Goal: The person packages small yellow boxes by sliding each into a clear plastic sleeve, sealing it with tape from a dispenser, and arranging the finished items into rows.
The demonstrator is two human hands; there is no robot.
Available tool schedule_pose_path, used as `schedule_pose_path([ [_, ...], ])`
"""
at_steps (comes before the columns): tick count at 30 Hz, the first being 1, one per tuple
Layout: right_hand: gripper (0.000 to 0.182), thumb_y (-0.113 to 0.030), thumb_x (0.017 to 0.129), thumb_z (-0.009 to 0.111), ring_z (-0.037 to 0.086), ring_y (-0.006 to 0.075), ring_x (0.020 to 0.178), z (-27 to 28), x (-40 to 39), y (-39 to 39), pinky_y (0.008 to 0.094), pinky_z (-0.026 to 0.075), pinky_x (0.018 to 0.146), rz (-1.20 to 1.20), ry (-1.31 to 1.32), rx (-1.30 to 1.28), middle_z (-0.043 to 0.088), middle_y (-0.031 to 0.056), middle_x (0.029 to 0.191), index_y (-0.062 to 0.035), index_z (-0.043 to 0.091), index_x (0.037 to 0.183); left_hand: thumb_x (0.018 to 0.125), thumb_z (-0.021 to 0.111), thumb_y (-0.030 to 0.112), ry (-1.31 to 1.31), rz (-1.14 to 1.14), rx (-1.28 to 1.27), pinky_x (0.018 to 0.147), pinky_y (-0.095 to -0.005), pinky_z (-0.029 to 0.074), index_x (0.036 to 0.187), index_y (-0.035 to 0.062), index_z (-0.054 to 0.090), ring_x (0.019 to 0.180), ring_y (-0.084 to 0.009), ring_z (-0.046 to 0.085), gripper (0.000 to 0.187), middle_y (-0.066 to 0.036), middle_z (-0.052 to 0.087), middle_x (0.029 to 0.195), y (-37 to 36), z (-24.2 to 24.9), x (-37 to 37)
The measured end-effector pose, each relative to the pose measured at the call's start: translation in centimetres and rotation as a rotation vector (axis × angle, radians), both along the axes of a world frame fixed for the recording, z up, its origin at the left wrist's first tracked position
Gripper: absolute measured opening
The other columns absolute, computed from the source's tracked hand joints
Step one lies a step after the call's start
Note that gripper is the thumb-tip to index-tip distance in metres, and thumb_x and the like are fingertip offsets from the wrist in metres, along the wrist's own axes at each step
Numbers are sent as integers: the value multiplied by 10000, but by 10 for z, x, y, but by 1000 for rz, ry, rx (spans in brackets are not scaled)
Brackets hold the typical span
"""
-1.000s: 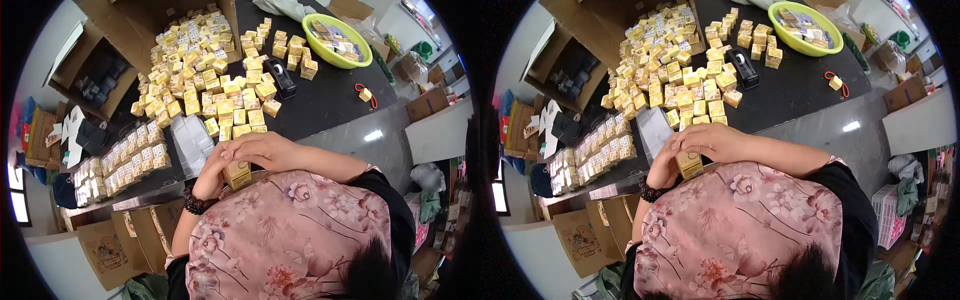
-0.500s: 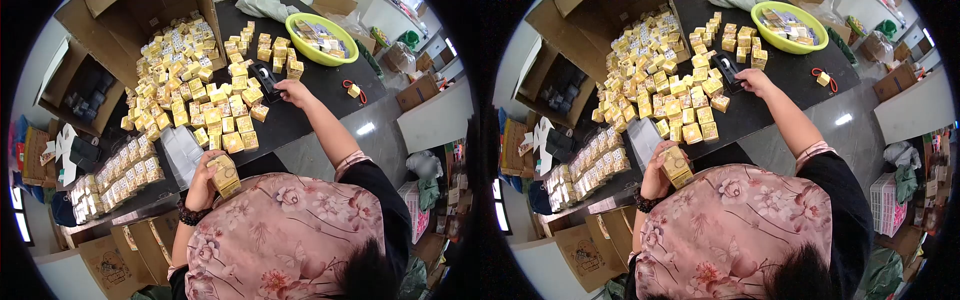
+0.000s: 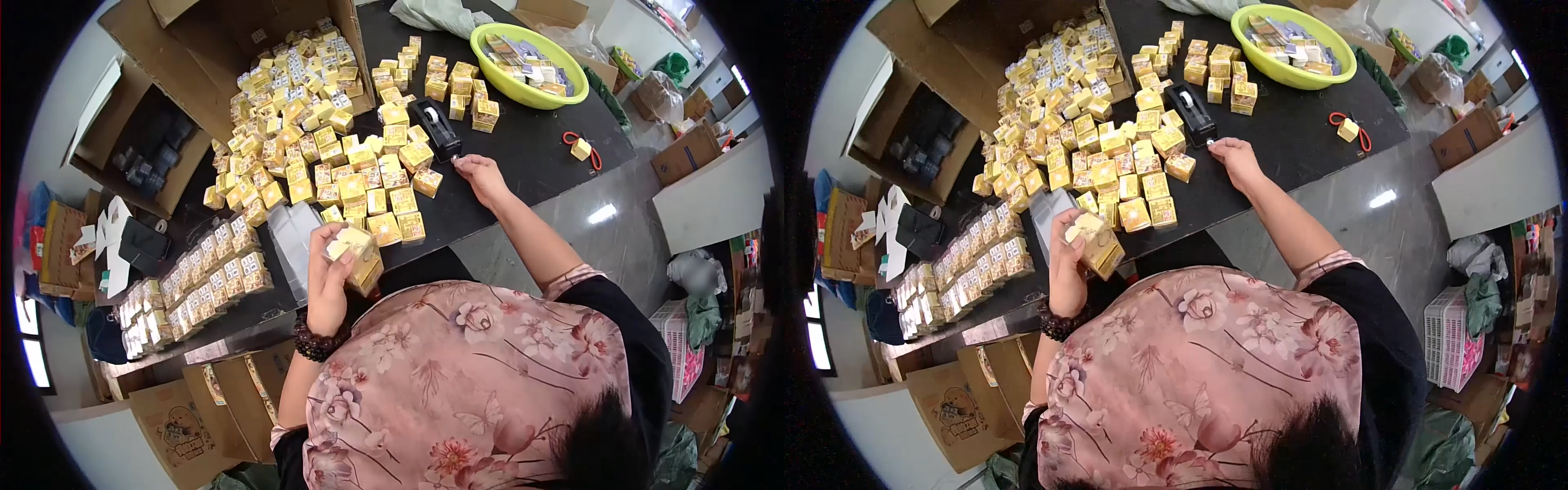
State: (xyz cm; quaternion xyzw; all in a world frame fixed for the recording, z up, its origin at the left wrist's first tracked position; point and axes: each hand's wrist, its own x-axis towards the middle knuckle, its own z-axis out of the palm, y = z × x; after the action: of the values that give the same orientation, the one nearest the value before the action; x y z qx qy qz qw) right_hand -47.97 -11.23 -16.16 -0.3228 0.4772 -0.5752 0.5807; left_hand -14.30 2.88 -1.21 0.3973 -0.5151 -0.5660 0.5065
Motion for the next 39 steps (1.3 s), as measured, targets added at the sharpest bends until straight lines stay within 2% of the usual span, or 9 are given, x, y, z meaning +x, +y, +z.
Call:
schedule_pose_path([
  [8, 92, -116, 905, 645, 572, 70, 815, 167, 110, 110, 223, 451, 773, 645, -121, -111, 638, 7, 886, -25, 652, 898, 812, 672, 108, -458, 162, -364, 872, -381, 436, 1216, -22, 431, 968, -296, 535, 488, -192, 520, 1072, -4, 6, -8],
  [11, 103, -108, 900, 656, 573, 60, 794, 178, 127, 112, 211, 448, 761, 673, -41, -78, 643, 7, 843, -12, 657, 862, 754, 721, 145, -614, 223, -629, 876, -435, 430, 1203, -22, 445, 990, -387, 513, 553, -216, 520, 1087, -5, 10, -9],
  [21, 270, -245, 881, 708, 495, 34, 635, 156, 142, 115, 221, 400, 576, 635, 216, -155, 624, -21, 703, -8, 669, 757, 794, 677, 116, -613, 161, -620, 887, -420, 431, 1214, -23, 443, 1014, -341, 524, 501, -191, 529, 1102, 3, 15, -5],
  [24, 401, -293, 861, 728, 419, 51, 576, 138, 141, 113, 258, 355, 520, 535, 420, -373, 528, -2, 595, -13, 553, 633, 937, 477, 161, -113, -2, -190, 935, -332, 419, 1278, -8, 403, 1079, -190, 504, 387, -100, 505, 1176, -1, -5, -12],
  [28, 394, -267, 825, 762, 439, 110, 571, 135, 131, 105, 287, 375, 526, 491, 646, -552, 508, 23, 614, -19, 523, 631, 1030, 333, 356, 448, -55, 256, 959, -352, 458, 1300, 25, 414, 1115, -203, 560, 434, -108, 532, 1237, -1, -8, -22],
  [30, 219, -210, 831, 741, 530, 141, 653, 119, 109, 67, 289, 450, 597, 63, 779, -519, 571, 61, 749, -29, 618, 824, 1031, 300, 450, 615, -130, 355, 977, -408, 477, 1331, 24, 411, 1131, -267, 586, 533, -141, 569, 1246, -6, -10, -12],
  [33, 350, -324, 860, 673, 609, 263, 716, 63, 34, -23, 362, 494, 720, -367, 1135, -304, 600, 131, 781, 17, 637, 930, 997, 303, 542, 610, -41, 488, 888, -413, 532, 1358, 49, 428, 1053, -271, 630, 624, -138, 625, 1151, -3, -1, -16],
  [37, 232, -224, 824, 707, 595, 210, 693, 60, 1, -50, 334, 487, 703, 87, 782, 123, 606, 52, 773, -13, 652, 905, 983, 293, 579, 642, -120, 505, 759, -440, 581, 1382, 81, 414, 1068, -282, 624, 649, -144, 619, 1157, -5, -1, -13],
  [39, 137, -173, 828, 706, 604, 161, 754, 39, -19, -69, 293, 487, 727, 149, 166, 352, 637, 27, 839, -65, 668, 903, 982, 290, 583, 645, -118, 507, 737, -437, 585, 1385, 88, 412, 1065, -281, 624, 650, -142, 618, 1157, -6, 1, -12],
])
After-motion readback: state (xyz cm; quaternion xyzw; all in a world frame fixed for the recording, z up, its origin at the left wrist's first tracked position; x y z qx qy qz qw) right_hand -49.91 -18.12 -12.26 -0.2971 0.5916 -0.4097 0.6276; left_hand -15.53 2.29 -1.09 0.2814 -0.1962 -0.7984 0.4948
